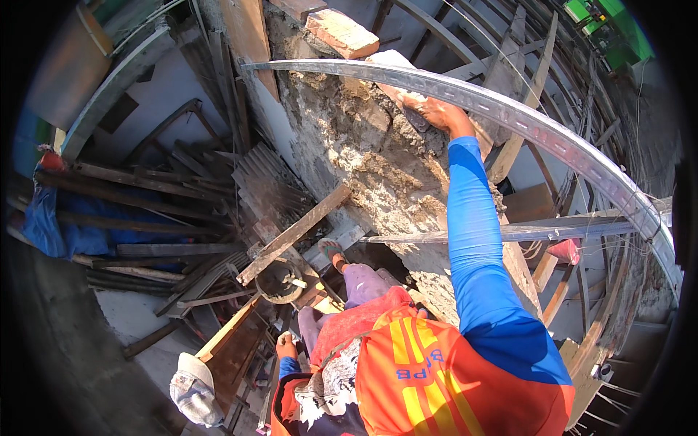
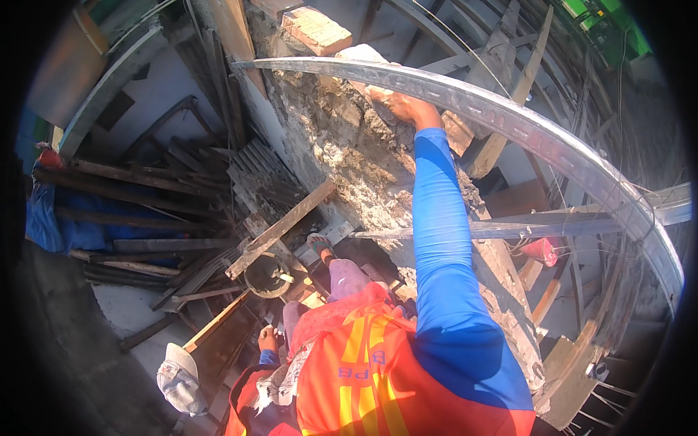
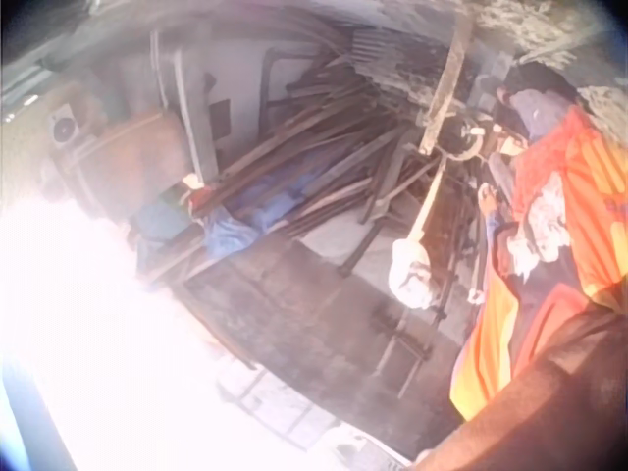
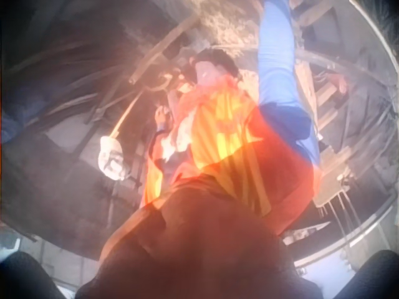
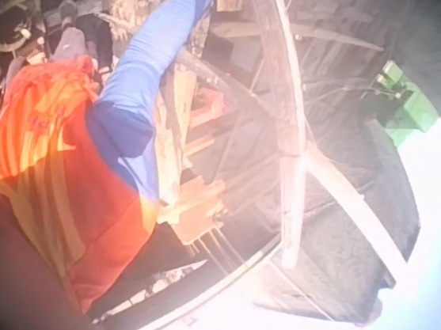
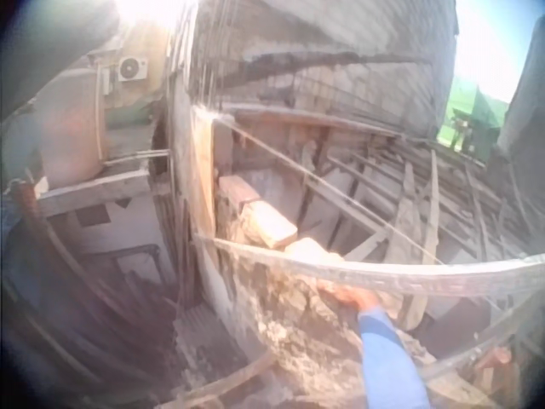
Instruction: The person scoops mortar from a bucket using a trowel and applies it to a wall. They then pick up bricks, place them into the mortar, and press them into position to build up the wall structure.
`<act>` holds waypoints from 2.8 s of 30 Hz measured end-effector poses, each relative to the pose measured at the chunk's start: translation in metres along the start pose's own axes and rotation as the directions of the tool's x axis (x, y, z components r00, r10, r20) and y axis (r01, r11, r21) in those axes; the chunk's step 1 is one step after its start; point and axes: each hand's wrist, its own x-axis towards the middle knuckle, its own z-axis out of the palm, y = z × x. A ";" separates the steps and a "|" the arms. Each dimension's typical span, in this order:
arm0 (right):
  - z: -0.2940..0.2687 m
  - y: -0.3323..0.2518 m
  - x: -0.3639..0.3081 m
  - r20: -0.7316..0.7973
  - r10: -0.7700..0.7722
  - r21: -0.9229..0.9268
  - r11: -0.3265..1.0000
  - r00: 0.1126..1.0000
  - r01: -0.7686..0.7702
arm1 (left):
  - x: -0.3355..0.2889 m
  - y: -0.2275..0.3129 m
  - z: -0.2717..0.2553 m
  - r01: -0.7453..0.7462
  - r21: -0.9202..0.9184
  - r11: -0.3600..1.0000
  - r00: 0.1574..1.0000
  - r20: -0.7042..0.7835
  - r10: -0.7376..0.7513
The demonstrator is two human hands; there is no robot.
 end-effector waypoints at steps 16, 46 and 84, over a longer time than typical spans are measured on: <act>0.268 -0.086 -0.255 -0.142 -0.352 0.450 0.810 0.925 0.377 | -0.079 -0.037 0.002 -0.055 -0.043 0.998 0.997 -0.056 0.052; 0.875 0.057 -0.445 0.146 0.197 0.063 0.976 0.970 -0.207 | -0.133 -0.132 -0.019 0.116 0.636 0.763 0.951 -0.292 0.099; 0.191 -0.085 -0.541 0.308 -0.261 0.783 0.616 0.915 -0.088 | -0.171 0.150 0.164 0.343 -0.590 0.731 0.683 0.691 0.237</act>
